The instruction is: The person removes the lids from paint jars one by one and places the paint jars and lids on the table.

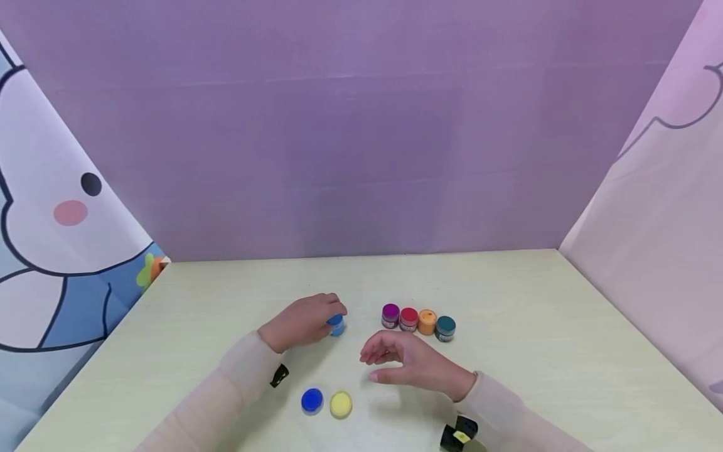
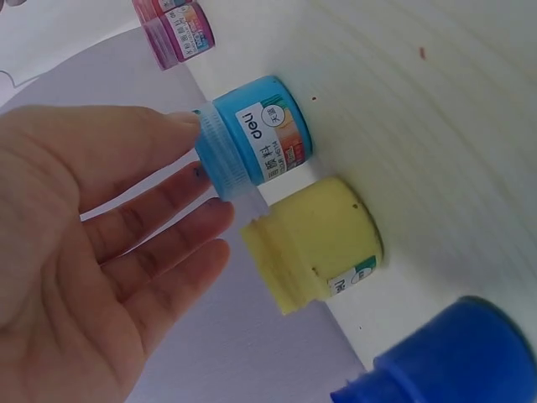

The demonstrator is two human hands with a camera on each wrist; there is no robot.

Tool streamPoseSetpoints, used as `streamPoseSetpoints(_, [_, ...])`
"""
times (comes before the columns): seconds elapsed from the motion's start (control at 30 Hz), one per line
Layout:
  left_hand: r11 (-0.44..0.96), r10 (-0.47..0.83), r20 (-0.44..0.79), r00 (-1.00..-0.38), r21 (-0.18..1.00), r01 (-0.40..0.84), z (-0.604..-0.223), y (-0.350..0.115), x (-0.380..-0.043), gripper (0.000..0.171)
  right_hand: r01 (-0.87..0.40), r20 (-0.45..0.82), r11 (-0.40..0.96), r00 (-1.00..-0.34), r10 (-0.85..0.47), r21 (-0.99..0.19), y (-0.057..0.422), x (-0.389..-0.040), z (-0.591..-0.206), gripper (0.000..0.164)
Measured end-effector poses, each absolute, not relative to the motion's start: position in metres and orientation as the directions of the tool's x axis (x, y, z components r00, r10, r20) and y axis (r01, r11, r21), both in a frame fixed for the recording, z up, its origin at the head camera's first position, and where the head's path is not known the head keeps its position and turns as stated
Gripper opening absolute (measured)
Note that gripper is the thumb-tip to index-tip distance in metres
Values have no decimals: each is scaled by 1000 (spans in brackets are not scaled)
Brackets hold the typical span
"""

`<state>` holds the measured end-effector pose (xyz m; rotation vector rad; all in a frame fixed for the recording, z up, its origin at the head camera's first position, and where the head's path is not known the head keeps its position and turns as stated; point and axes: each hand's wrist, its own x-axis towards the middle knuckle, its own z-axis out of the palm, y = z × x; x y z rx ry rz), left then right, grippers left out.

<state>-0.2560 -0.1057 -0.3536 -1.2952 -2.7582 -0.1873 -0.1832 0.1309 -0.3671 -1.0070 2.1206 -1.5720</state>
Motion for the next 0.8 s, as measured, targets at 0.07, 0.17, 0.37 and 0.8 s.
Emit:
streamPoseSetpoints(0.07, [633, 761, 130, -636, 73, 771, -354, -105, -257, 25, -347, 150, 153, -705, -693, -925, 131, -183, -366, 26])
streamPoseSetpoints(0.17, [633, 761, 129, -636, 71, 771, -355, -104, -259, 24, -346, 150, 153, -706, -692, -926, 131, -183, -366, 26])
streamPoseSetpoints(0.37, [631, 764, 122, -634, 66, 773, -357, -102, -263, 21, -366, 170, 141, -696, -698, -920, 130, -183, -367, 25])
streamPoseSetpoints(0.8, [622, 774, 146, -616, 4, 783, -357, -99, -258, 19, -348, 146, 166, -715, -683, -923, 130, -184, -369, 24])
